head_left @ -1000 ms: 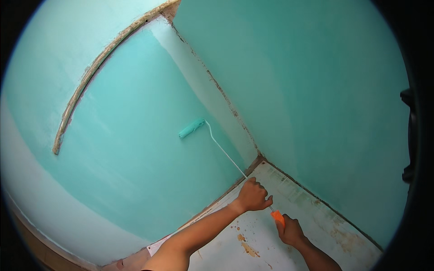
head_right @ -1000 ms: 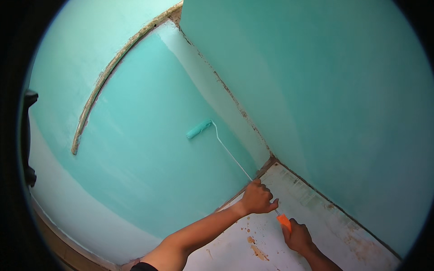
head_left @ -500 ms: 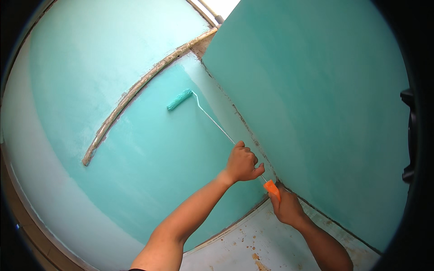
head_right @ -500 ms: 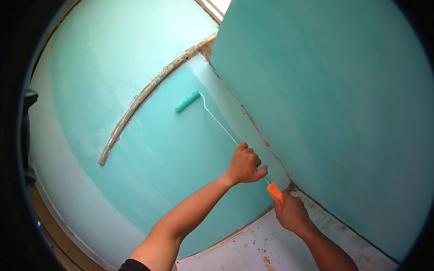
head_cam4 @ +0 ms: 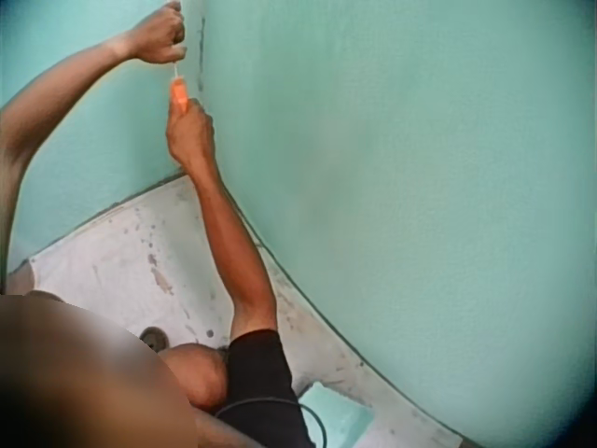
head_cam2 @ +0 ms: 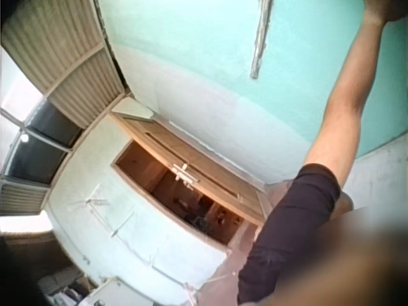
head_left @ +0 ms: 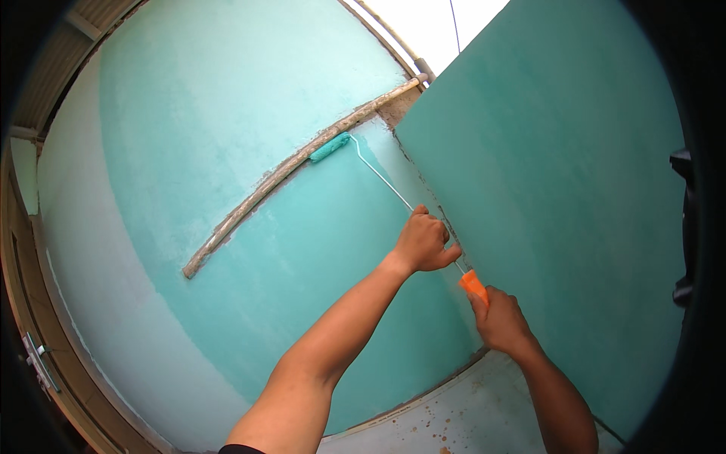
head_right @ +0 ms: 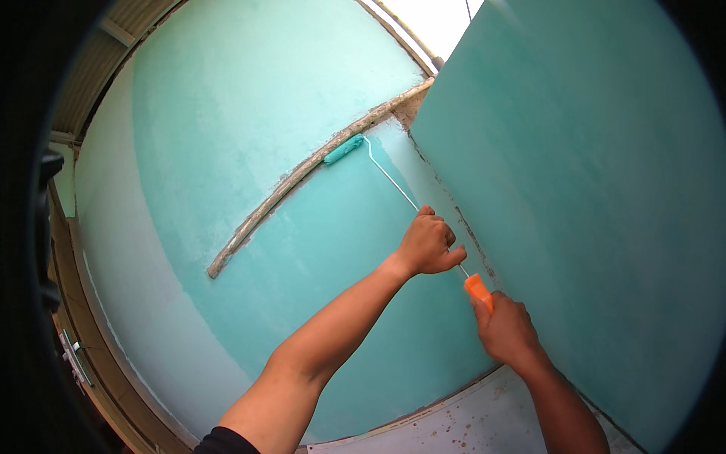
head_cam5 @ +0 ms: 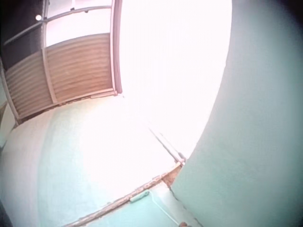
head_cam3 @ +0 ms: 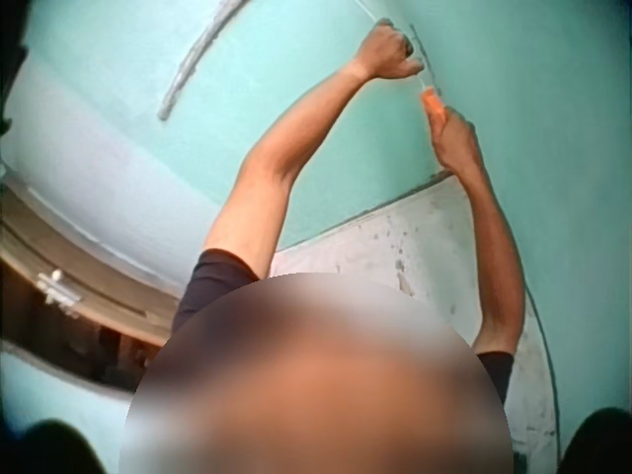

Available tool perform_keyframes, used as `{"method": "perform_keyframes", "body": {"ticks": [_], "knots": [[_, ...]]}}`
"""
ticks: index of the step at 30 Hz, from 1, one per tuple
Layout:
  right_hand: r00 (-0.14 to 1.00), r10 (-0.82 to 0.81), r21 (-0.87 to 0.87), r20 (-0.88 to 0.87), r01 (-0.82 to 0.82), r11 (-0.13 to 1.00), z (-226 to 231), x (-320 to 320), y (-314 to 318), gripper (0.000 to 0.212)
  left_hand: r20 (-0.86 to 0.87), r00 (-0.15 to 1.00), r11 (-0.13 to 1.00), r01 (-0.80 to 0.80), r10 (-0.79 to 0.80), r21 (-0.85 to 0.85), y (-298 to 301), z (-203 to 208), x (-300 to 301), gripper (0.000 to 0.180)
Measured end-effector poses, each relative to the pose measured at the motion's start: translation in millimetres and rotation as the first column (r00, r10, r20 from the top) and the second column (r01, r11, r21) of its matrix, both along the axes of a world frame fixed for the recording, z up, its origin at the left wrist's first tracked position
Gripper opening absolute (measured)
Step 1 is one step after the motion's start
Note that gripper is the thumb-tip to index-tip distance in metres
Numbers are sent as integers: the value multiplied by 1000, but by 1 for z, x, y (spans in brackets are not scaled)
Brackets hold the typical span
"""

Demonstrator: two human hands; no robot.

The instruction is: The person paints a wall with light green paint using a roller. They repeatedly dip the roller into a paint tray to reload paint and apply it to the wall in vertical strokes. The person briefly opens a wooden door to access the adjacent area before continuing to paint.

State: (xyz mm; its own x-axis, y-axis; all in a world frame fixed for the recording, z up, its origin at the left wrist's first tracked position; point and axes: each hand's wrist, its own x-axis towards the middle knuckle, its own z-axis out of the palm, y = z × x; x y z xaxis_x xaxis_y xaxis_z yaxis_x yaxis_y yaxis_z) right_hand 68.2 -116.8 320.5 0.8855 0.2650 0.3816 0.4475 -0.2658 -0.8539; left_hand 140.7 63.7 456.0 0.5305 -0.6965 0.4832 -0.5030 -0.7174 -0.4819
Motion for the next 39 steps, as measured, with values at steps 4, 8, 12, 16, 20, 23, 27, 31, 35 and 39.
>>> {"method": "perform_keyframes", "body": {"ticks": [4,8,12,16,20,23,27,31,35,39], "knots": [[998,21,-7,-54,-22,1000,-12,1,-1,43,26,999,1000,-22,23,-22,-1,-16,1,35],[995,2,-61,-100,-8,998,-54,-4,1,42,-29,999,999,-15,14,-46,2,-63,-1,34],[994,-28,-134,-106,14,991,-114,-17,-13,41,-76,997,997,17,-23,-75,-8,-133,-6,33],[964,-52,-269,-262,-21,963,-167,-35,-34,40,-163,986,990,23,-46,-136,-27,-206,-18,32],[929,-98,-359,-357,-39,932,-214,-57,-54,41,-213,969,964,68,-126,-258,-44,-270,-32,33],[888,-111,-397,-446,-86,914,-247,-74,-68,42,-349,935,976,-13,-64,-215,-53,-316,-46,31],[842,-141,-451,-521,-131,883,-285,-99,-87,43,-479,876,971,-58,-62,-231,-69,-375,-65,32],[782,-178,-491,-597,-181,852,-307,-116,-106,44,-582,812,967,-107,-50,-232,-84,-422,-81,33],[747,-210,-518,-631,-203,831,-317,-125,-121,44,-610,789,954,-120,-77,-276,-96,-457,-89,34],[715,-228,-535,-661,-236,811,-329,-129,-127,45,-649,757,950,-137,-82,-280,-100,-481,-94,34]]}}
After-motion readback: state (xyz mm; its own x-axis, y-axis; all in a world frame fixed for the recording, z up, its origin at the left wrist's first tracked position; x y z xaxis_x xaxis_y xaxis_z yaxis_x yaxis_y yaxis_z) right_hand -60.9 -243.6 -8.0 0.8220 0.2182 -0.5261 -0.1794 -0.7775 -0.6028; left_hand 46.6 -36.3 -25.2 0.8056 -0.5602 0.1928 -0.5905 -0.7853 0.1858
